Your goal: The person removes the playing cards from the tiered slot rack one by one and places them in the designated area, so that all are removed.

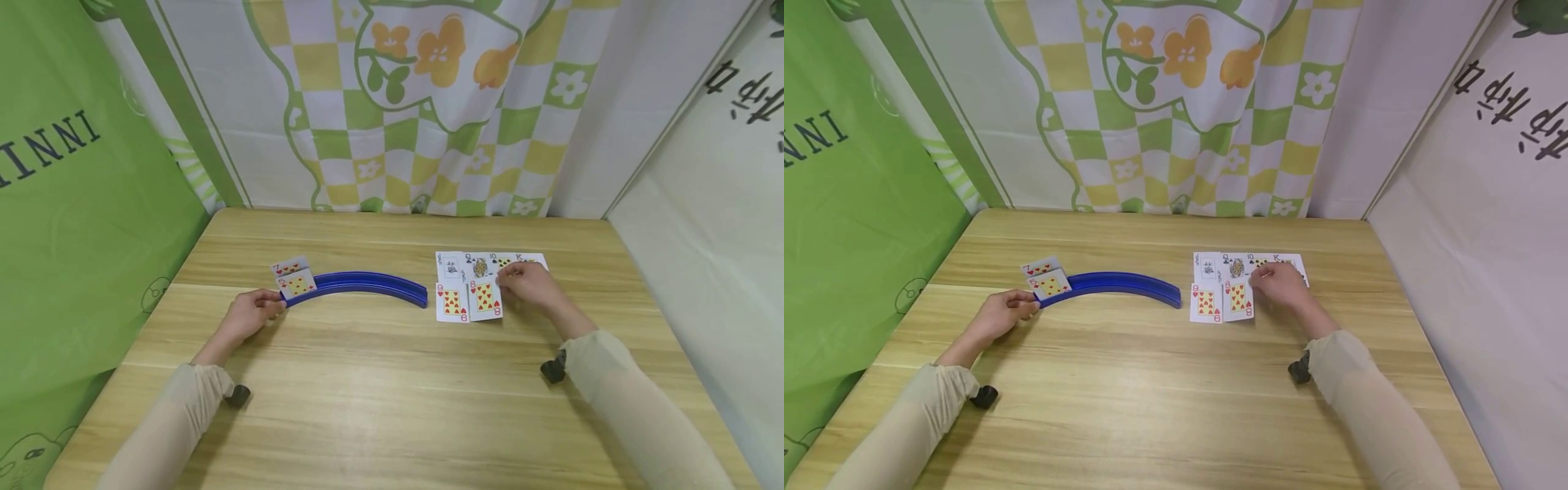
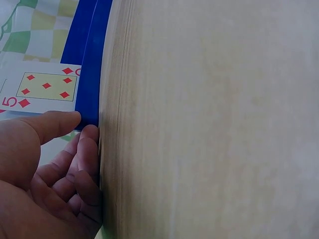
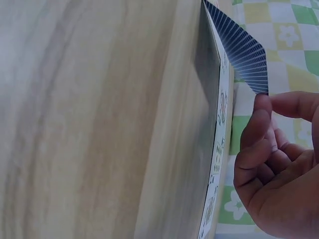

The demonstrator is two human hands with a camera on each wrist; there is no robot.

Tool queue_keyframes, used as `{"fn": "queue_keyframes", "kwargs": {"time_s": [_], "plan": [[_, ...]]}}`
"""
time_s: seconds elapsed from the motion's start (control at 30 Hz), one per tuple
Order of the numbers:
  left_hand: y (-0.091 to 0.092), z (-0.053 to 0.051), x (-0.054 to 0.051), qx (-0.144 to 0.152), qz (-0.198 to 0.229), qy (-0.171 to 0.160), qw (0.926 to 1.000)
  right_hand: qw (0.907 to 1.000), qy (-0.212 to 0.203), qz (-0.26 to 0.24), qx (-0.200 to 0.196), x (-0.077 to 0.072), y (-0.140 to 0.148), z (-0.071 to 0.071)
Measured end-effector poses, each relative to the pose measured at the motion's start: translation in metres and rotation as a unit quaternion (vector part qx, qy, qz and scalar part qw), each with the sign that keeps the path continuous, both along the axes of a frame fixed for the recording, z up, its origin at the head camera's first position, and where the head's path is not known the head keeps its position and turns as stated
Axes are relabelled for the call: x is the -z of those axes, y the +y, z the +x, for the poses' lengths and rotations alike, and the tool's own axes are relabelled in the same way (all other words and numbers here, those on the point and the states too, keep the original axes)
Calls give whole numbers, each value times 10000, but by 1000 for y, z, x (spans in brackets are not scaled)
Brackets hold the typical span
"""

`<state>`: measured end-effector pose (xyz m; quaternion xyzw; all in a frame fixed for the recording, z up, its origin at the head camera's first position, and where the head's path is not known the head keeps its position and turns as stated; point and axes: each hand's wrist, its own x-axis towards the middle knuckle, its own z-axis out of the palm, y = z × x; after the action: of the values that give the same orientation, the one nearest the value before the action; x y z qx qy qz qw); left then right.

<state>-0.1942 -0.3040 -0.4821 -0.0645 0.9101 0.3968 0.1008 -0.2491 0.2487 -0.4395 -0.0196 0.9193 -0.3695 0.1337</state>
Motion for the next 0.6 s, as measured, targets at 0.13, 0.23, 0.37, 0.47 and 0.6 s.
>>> {"fn": "queue_keyframes", "kwargs": {"time_s": [0.13,0.23,0.37,0.47,0.6], "plan": [[0,0,1,-9,18,-12,10000,9996,-127,226,-75,2,1,0],[0,1,2,-43,39,-27,10000,9985,-175,482,-174,3,2,0],[2,1,2,-40,63,-27,10000,9967,-77,746,-302,5,4,-1],[2,1,1,-24,67,-19,10000,9964,2,783,-337,6,5,-1],[3,1,-1,-41,85,-5,10000,9971,-47,684,-334,4,7,0]]}}
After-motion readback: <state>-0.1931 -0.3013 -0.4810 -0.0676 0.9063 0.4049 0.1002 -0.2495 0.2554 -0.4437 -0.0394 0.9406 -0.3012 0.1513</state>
